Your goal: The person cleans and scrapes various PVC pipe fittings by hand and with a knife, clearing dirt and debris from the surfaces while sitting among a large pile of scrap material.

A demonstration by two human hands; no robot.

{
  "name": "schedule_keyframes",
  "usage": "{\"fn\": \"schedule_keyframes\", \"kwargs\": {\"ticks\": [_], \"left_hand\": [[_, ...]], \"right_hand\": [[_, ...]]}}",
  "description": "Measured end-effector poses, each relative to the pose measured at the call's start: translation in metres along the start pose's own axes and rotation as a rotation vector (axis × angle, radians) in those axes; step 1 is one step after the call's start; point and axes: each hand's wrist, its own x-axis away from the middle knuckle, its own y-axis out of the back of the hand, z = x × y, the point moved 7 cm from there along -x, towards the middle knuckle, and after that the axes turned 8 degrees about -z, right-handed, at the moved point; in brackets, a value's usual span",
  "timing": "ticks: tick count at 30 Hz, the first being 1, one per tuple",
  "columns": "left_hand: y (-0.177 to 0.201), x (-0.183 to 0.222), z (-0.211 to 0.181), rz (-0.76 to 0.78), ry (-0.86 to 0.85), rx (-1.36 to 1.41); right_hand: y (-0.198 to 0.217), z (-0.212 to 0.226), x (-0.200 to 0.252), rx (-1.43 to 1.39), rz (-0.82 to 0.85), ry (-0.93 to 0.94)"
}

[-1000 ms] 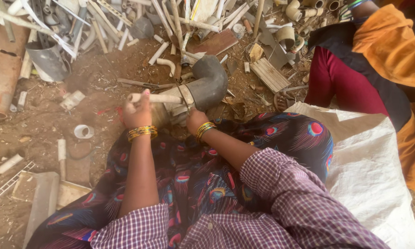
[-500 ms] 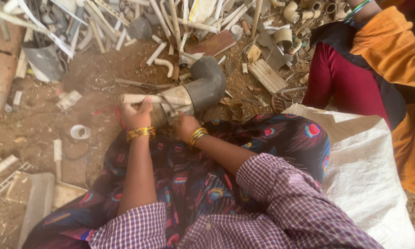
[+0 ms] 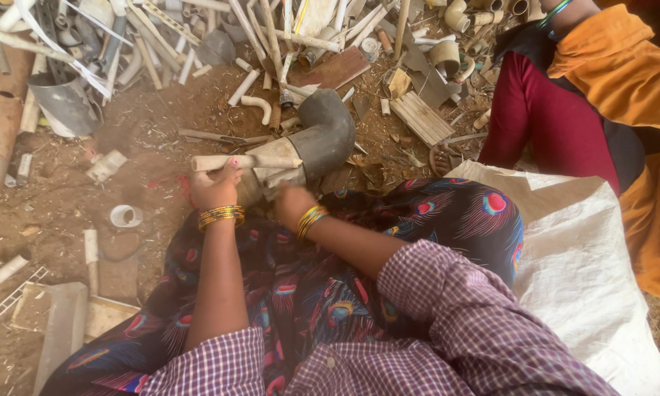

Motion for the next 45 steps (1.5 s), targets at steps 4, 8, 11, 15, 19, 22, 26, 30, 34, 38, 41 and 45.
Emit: {"fn": "schedule_keyframes", "kwargs": {"ticks": [4,8,11,15,19,22,26,30,34,38,41,45], "left_hand": [[0.002,0.007,0.001,0.014,0.062,0.025],[-0.001,0.003,-0.004,0.028,0.041,0.048],[0.003,0.004,-0.018,-0.050,-0.281,-0.446],[-0.002,0.004,-0.002,0.041,-0.017,-0.017],[-0.003,-0.003,-0.004,0.008,-0.110,-0.228],[0.001,-0.004,0.002,0.005,-0.125,-0.140],[-0.004,-0.004,0.007,0.021,-0.108,-0.139],[-0.006,0.000,-0.014,0.020,-0.355,-0.110],[-0.006,0.005,0.000,-0.048,-0.071,-0.102],[-0.005,0.006,-0.010,-0.057,-0.104,-0.133],[-0.005,0.007,-0.020,-0.098,-0.295,-0.149],[0.000,-0.001,0.014,-0.103,0.108,0.053]], "right_hand": [[-0.004,0.001,0.005,0.093,0.072,0.092],[0.002,0.011,0.002,0.205,0.015,0.235],[0.009,-0.001,0.001,-0.159,-0.051,0.047],[0.006,-0.010,0.000,0.075,0.017,0.031],[0.005,-0.009,-0.005,-0.022,-0.044,0.070],[-0.008,-0.013,-0.003,-0.018,0.005,0.119],[-0.010,-0.028,-0.008,0.237,0.012,0.114],[-0.013,-0.026,-0.005,-0.087,-0.074,0.044],[-0.009,-0.028,0.005,0.083,-0.016,0.133],[-0.004,-0.033,0.002,-0.067,-0.058,-0.083],[-0.017,-0.026,0.004,-0.040,0.034,0.005],[-0.019,-0.041,-0.001,0.022,0.052,-0.010]]}}
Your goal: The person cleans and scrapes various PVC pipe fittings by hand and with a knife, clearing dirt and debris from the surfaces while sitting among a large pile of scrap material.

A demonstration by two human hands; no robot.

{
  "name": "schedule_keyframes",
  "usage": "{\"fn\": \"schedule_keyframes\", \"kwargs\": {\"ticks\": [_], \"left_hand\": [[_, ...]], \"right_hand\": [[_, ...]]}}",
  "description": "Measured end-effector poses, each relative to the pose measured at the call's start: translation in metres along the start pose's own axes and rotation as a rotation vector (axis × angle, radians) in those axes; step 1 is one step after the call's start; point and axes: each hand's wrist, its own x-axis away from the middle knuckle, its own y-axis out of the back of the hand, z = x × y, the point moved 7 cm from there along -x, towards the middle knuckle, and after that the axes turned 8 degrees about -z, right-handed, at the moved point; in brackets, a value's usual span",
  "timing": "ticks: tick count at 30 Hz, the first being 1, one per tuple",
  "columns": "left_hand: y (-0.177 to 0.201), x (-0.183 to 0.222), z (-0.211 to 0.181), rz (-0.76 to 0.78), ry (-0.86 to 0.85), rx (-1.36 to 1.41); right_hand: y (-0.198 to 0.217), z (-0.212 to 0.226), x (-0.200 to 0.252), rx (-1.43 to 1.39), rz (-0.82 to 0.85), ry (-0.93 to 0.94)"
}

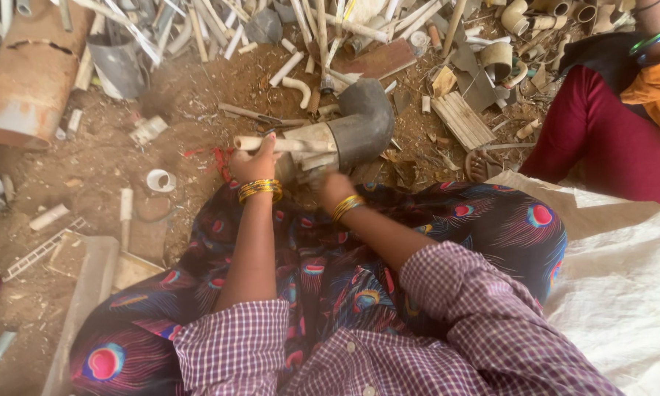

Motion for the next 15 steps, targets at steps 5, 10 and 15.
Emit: {"fn": "schedule_keyframes", "kwargs": {"ticks": [5,10,15], "left_hand": [[0.010,-0.014,0.004,-0.022,0.090,0.079],[0.032,-0.025,0.020,-0.123,0.212,0.101],[0.032,-0.026,0.033,-0.132,0.291,0.224]], "right_hand": [[0.044,-0.038,-0.038,-0.085,0.019,-0.323],[0.097,-0.022,-0.035,-0.549,-0.445,-0.192],[0.054,-0.005,0.006,-0.109,-0.106,-0.103]]}}
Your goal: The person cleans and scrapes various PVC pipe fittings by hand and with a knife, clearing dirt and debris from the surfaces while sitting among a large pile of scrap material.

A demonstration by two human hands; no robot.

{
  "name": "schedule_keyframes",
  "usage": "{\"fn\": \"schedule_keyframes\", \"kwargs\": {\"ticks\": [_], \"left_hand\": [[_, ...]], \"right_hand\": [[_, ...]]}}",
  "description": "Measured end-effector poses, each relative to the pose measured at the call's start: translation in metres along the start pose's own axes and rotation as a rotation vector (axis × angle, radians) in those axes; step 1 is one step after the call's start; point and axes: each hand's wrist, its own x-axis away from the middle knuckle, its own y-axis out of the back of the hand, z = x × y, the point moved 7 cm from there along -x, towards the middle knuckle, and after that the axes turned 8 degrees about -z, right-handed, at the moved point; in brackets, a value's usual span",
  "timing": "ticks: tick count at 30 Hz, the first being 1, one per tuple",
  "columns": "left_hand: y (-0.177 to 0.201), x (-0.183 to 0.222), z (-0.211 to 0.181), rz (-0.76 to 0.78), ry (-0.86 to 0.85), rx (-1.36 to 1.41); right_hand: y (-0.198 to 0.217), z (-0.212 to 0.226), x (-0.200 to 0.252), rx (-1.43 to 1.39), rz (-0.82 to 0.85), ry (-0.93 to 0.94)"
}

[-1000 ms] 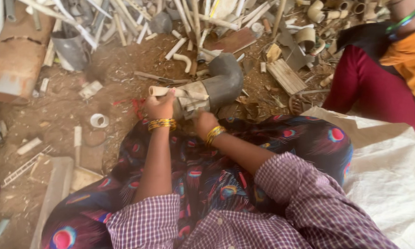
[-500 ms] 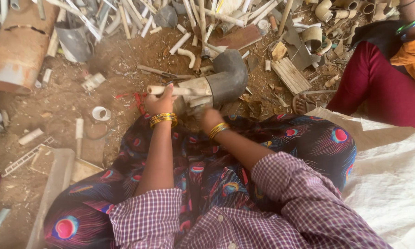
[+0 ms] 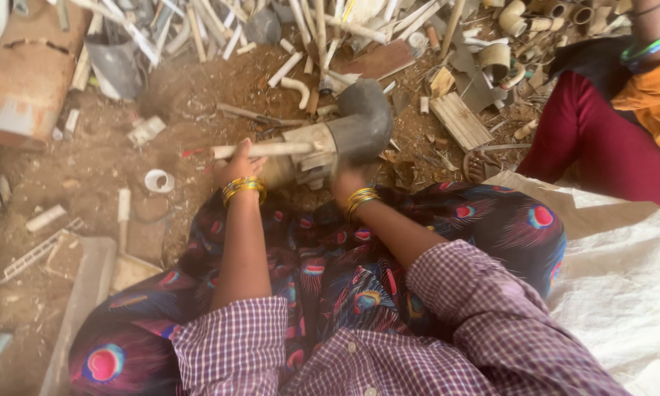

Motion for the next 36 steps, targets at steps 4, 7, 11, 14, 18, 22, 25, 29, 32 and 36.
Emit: {"fn": "schedule_keyframes", "kwargs": {"ticks": [4,7,11,14,18,22,25,29,32,36], "left_hand": [[-0.003,-0.011,0.002,-0.003,-0.024,-0.040],[0.007,-0.014,0.013,-0.002,-0.022,-0.028],[0.006,-0.017,0.013,-0.061,-0.039,0.023],[0.004,-0.016,-0.001,-0.014,-0.289,-0.011],[-0.004,0.018,-0.055,0.022,-0.889,-0.118],[0.007,0.050,-0.126,-0.023,-1.047,-0.453],[0.037,0.038,-0.185,0.029,-0.847,-1.066],[0.142,0.027,-0.251,0.044,-0.572,-1.657],[0.197,0.029,-0.285,-0.007,-0.466,-1.870],[0.229,0.031,-0.315,-0.084,-0.358,-2.043]], "right_hand": [[-0.034,-0.005,0.000,-0.054,0.015,-0.008],[-0.041,-0.022,-0.006,-0.238,-0.098,-0.025],[-0.057,-0.030,-0.021,0.163,0.150,0.088],[-0.057,-0.038,-0.026,0.113,0.076,0.033],[-0.044,-0.035,-0.034,-0.005,-0.007,0.066],[-0.020,-0.032,-0.042,-0.017,-0.099,-0.011],[-0.013,-0.019,-0.037,-0.015,-0.067,-0.047],[-0.015,0.008,-0.031,-0.010,-0.022,0.047],[-0.020,0.006,-0.031,-0.034,0.006,0.061],[-0.026,0.004,-0.034,-0.050,0.026,0.095]]}}
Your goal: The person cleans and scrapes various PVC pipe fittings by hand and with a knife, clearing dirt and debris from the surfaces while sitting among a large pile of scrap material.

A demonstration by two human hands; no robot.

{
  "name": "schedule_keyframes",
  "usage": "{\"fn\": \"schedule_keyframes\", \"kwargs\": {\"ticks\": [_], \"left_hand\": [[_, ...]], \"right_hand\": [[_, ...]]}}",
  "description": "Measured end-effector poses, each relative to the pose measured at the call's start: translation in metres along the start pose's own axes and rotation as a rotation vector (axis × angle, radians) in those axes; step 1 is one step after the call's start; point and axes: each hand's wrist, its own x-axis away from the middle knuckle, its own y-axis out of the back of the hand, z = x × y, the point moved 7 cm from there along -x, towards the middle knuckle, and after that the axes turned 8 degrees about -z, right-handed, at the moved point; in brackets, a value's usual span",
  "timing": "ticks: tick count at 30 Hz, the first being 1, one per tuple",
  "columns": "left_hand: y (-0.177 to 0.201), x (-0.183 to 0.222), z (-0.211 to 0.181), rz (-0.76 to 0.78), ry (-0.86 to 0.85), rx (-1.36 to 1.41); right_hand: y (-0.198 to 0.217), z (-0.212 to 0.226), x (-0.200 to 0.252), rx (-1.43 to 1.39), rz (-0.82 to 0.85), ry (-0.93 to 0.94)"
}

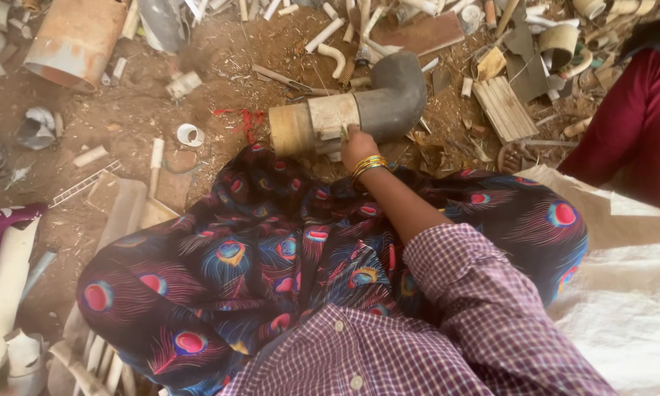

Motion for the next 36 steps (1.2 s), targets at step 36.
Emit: {"fn": "schedule_keyframes", "kwargs": {"ticks": [36], "left_hand": [[-0.304,-0.268,-0.531,0.125,-0.990,0.171]], "right_hand": [[0.150,-0.035,-0.023,-0.102,0.550,-0.517]]}}
